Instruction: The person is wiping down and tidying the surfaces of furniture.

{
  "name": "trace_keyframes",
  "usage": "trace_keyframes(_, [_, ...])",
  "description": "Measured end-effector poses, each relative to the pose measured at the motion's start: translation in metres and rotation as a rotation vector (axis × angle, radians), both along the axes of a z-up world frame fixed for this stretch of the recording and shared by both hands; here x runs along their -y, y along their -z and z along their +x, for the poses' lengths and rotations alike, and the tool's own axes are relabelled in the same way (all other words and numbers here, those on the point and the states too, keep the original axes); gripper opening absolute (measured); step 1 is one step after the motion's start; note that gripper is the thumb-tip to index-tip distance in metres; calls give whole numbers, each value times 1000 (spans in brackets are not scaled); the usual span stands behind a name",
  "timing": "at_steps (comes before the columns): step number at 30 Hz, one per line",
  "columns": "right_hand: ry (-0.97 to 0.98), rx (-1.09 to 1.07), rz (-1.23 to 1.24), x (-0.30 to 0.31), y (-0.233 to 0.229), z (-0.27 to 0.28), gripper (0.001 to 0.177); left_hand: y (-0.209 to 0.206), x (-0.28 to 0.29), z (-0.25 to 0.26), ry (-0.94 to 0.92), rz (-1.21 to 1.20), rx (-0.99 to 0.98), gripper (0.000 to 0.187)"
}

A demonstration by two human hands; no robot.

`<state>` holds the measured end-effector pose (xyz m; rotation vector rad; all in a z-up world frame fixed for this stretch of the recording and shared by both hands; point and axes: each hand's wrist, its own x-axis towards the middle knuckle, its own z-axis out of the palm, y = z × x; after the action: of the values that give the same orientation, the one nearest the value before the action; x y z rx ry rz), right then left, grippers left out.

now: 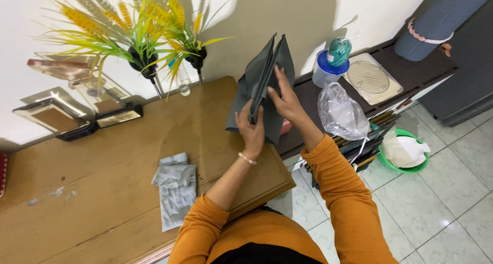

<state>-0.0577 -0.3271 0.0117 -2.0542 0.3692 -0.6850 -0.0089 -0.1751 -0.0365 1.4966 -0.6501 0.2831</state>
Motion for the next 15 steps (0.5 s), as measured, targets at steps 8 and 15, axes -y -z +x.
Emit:
trace_keyframes(8, [-1,49,45,55,18,-18,85,39,84,-38,182,63,0,55])
trace_keyframes(15, [126,-120,154,82,31,-18,64,93,139,-41,348,255,-84,74])
